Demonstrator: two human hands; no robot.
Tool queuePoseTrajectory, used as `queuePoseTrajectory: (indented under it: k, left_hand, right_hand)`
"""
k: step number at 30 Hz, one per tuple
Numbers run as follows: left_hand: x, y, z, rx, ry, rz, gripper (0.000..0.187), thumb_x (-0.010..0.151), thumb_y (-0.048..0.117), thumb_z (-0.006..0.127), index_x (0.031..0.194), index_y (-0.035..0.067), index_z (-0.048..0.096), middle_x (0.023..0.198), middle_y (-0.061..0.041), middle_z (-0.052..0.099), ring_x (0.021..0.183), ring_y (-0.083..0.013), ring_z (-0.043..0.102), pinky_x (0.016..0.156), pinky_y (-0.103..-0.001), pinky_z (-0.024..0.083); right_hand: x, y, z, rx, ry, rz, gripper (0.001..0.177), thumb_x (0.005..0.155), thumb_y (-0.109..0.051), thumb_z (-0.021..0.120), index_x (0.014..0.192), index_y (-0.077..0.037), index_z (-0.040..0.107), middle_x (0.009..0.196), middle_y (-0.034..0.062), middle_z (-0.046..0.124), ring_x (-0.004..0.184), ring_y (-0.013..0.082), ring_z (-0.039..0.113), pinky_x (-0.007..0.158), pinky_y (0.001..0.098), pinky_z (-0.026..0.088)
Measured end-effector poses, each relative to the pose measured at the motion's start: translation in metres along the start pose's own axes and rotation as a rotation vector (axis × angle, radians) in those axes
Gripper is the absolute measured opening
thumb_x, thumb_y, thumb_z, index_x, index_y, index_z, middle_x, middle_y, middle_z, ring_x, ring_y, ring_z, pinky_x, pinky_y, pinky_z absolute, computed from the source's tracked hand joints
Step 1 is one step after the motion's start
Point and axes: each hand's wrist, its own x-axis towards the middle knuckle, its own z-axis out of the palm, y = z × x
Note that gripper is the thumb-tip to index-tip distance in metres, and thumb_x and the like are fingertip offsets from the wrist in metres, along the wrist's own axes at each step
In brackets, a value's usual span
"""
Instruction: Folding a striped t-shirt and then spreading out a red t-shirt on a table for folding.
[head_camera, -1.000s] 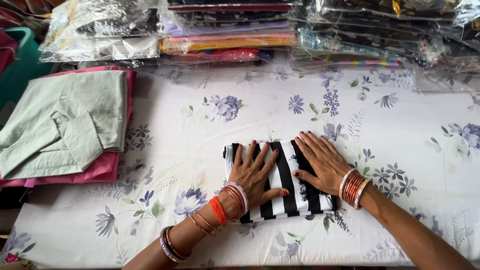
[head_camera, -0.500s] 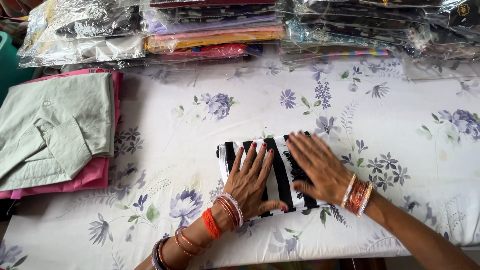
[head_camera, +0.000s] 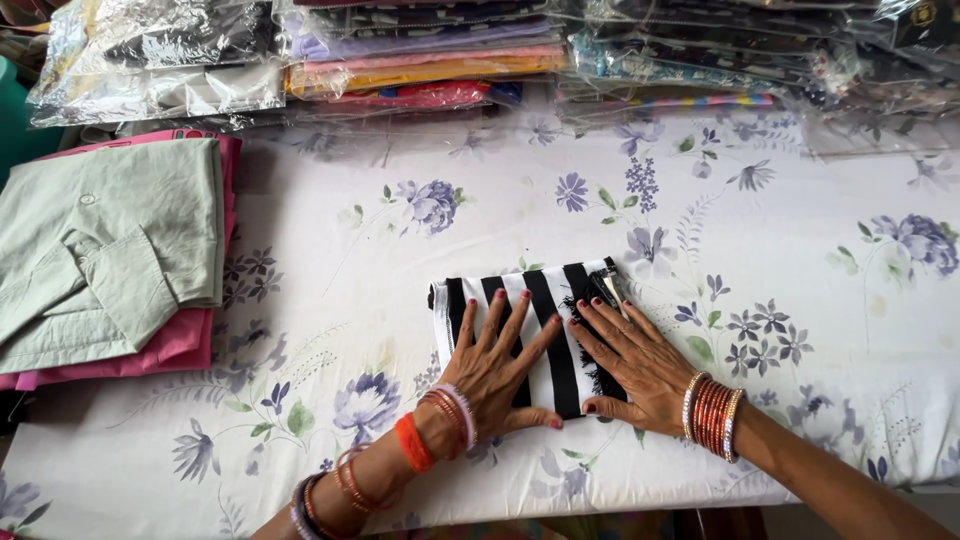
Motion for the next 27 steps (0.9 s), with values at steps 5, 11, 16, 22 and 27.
queuePoseTrajectory:
  k: [5,11,16,22,27]
  left_hand:
    - [-0.033,-0.01,-0.027,-0.088,-0.073,0.202,0.117,0.066,0.09,0.054,0.157,0.023,0.024,0.162,-0.025,0.019,0.148,-0.0423,0.015,0.115,-0.067,0.006]
    - [-0.084,-0.036,-0.027,-0.204,-0.022,0.234,0.065,0.09,0.049,0.068,0.14,0.011,0.052,0.156,-0.02,0.042,0.147,-0.0353,0.036,0.121,-0.06,0.022]
    - [-0.089,-0.038,-0.037,0.021,0.158,0.438,0.039,0.091,0.02,0.066,0.128,0.006,0.062,0.139,-0.018,0.064,0.135,-0.0344,0.055,0.117,-0.059,0.037]
    - [-0.09,-0.042,-0.038,0.141,0.185,0.569,0.05,0.091,0.016,0.066,0.14,0.006,0.057,0.125,-0.021,0.069,0.117,-0.0355,0.067,0.105,-0.052,0.051]
    - [-0.075,-0.046,-0.023,-0.134,0.26,0.363,0.053,0.09,0.006,0.066,0.141,0.002,0.055,0.122,-0.018,0.072,0.112,-0.0295,0.071,0.105,-0.051,0.055]
  right_hand:
    - [-0.003,0.003,0.003,0.013,-0.024,0.006,0.099,0.09,-0.08,0.021,0.161,-0.014,0.004,0.167,0.0176,0.005,0.153,0.0301,0.005,0.123,0.0475,0.001]
    - [-0.002,0.005,0.009,0.017,-0.033,0.016,0.099,0.089,-0.081,0.02,0.161,-0.016,0.004,0.167,0.0167,0.004,0.153,0.0291,0.004,0.123,0.0469,0.001]
    - [-0.004,0.006,0.012,0.007,-0.024,0.021,0.099,0.088,-0.082,0.019,0.161,-0.017,0.005,0.167,0.0167,0.005,0.153,0.0293,0.005,0.123,0.047,0.001]
    - [-0.003,0.005,0.013,0.01,-0.036,0.025,0.101,0.088,-0.083,0.018,0.161,-0.016,0.004,0.167,0.0179,0.005,0.154,0.0306,0.004,0.124,0.0473,0.001]
    - [-0.002,-0.007,-0.006,0.032,0.258,-0.124,0.111,0.082,-0.089,0.028,0.16,-0.013,0.006,0.162,0.021,0.008,0.149,0.0354,0.004,0.123,0.054,0.0]
